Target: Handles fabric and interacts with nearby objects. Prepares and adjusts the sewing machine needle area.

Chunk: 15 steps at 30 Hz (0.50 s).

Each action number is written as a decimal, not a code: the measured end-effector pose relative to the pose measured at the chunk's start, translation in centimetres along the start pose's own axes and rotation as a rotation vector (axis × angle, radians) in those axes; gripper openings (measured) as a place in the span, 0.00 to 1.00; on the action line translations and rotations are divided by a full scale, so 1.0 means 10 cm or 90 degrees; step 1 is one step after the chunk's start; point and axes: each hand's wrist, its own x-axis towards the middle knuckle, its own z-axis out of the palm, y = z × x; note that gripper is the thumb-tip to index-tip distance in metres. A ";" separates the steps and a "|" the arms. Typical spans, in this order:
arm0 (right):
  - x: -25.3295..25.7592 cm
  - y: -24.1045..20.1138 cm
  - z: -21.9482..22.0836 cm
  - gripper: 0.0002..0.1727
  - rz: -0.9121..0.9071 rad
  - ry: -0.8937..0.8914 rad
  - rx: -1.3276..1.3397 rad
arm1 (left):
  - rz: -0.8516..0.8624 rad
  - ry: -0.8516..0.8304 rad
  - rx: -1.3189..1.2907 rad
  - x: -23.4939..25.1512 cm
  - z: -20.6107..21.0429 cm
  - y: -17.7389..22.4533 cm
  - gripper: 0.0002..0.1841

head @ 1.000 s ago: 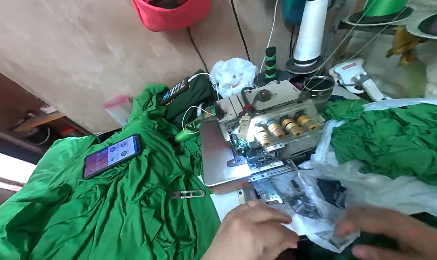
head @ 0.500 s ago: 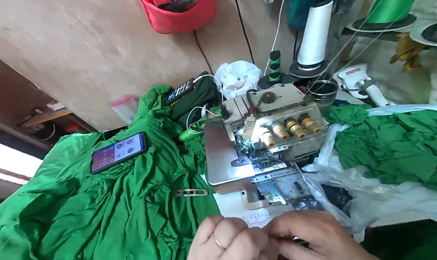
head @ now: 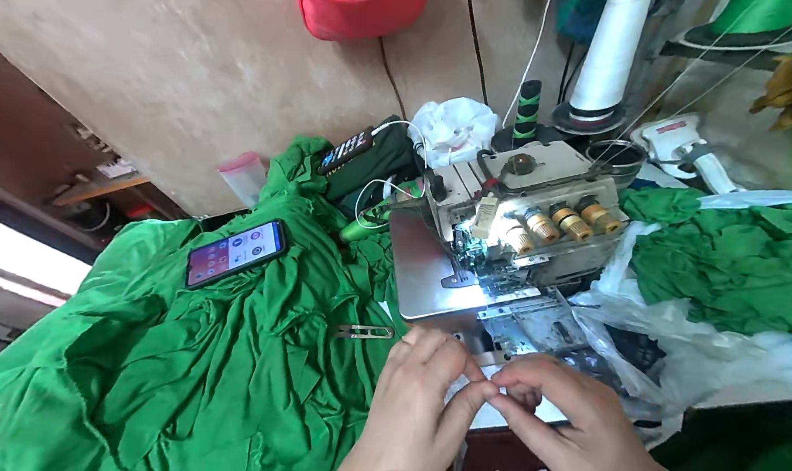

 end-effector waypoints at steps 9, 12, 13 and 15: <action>-0.05 0.09 0.04 0.07 -0.008 0.027 -0.073 | -0.002 -0.013 -0.006 -0.01 0.06 -0.04 0.16; -0.07 0.11 0.05 0.08 -0.009 0.036 -0.075 | 0.014 -0.011 0.019 0.01 0.08 -0.03 0.18; -0.07 0.11 0.06 0.08 -0.011 0.039 -0.075 | 0.020 -0.008 0.028 0.01 0.08 -0.02 0.18; -0.08 0.13 0.06 0.10 -0.017 0.035 -0.069 | 0.027 0.003 0.038 0.02 0.10 -0.01 0.19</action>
